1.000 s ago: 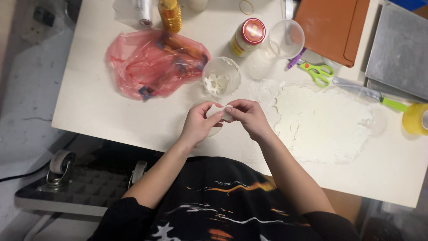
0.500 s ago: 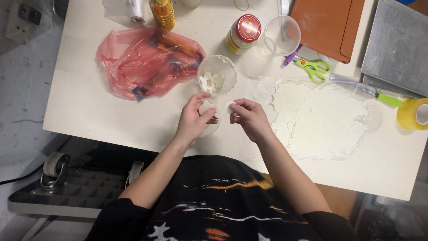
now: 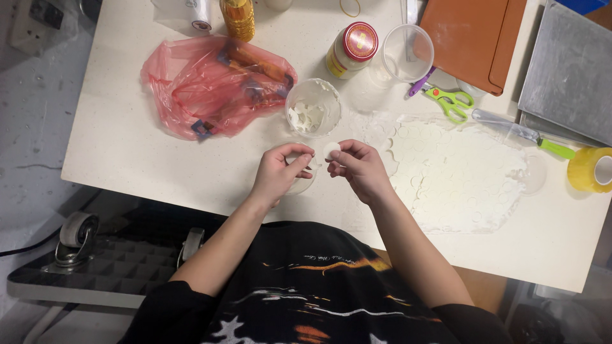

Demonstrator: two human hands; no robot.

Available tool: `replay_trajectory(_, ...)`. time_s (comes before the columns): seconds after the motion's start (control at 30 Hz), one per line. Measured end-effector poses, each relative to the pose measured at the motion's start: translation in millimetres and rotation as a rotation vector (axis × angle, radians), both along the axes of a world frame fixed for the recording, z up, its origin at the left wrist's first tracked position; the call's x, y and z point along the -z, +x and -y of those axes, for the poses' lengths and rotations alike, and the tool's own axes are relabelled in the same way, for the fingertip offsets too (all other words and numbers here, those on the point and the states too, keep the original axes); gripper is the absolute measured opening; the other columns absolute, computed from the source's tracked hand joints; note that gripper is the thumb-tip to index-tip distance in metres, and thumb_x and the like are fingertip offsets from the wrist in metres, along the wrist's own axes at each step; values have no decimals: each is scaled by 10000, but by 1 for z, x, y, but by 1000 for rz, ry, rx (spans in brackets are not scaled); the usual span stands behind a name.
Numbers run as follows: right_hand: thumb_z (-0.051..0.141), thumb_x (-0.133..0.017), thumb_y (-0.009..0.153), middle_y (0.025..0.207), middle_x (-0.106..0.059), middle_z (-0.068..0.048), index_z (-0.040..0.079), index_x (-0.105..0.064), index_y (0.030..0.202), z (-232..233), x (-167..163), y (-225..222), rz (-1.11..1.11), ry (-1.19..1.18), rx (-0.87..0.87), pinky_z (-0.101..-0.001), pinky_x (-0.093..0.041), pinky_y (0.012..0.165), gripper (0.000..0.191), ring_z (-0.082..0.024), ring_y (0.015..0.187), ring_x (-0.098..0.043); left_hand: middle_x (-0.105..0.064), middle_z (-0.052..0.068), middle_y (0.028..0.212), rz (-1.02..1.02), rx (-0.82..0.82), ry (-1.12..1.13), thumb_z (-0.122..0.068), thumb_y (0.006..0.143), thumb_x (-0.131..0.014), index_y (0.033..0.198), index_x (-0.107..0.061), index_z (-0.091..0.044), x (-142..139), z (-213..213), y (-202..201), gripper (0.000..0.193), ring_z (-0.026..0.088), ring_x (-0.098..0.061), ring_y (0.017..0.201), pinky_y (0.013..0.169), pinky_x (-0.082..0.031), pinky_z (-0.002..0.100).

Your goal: The person peels small white round fondant discs off a plastic sheet on the table and drops them one at a time into a clear plastic bowl, occasionally repositioning the sheet and tray. The bowl gradually fills with the collected discs.

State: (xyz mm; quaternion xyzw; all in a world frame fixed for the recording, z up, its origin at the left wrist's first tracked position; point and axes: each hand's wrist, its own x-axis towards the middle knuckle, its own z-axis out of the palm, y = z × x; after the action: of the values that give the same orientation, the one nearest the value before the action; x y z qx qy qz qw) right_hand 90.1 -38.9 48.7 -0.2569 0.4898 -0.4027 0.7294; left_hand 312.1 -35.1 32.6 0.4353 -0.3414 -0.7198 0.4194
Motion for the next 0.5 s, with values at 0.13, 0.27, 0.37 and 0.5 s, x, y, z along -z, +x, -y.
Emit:
replay_trajectory(0.13,89,-702,963,914,-720,-74,9,-658,1046,-2,1,-4,-22,-4,2,-302,-581,708,123,-150,773,-696,-703,77,1067,-2,-12,-3,-29,972,-632,1086,-717,20,-2,-2,5,151,124,-687,867,732,-649,304)
replay_trajectory(0.27,95,-703,959,924,-724,-81,6,-662,1050,-3,4,-7,-18,-1,21,-295,-569,695,133,-150,757,-684,-711,71,1039,-7,-20,-17,-35,958,-630,1091,-713,4,-3,8,6,161,121,-690,839,727,-646,293)
replay_trajectory(0.37,95,-704,952,919,-721,-80,7,-663,1047,-6,5,-10,-15,8,45,-293,-567,684,135,-148,748,-681,-719,70,1005,151,-33,-198,-53,919,-679,1068,-738,-7,-3,33,-2,166,127,-681,868,728,-641,313)
replay_trajectory(0.5,90,-709,955,911,-714,-75,9,-658,1035,-8,6,-17,-11,4,75,-289,-560,676,126,-145,743,-672,-785,85,978,612,-50,-548,-80,860,-760,1000,-764,-30,-3,80,-10,149,177,-754,946,864,-577,326)
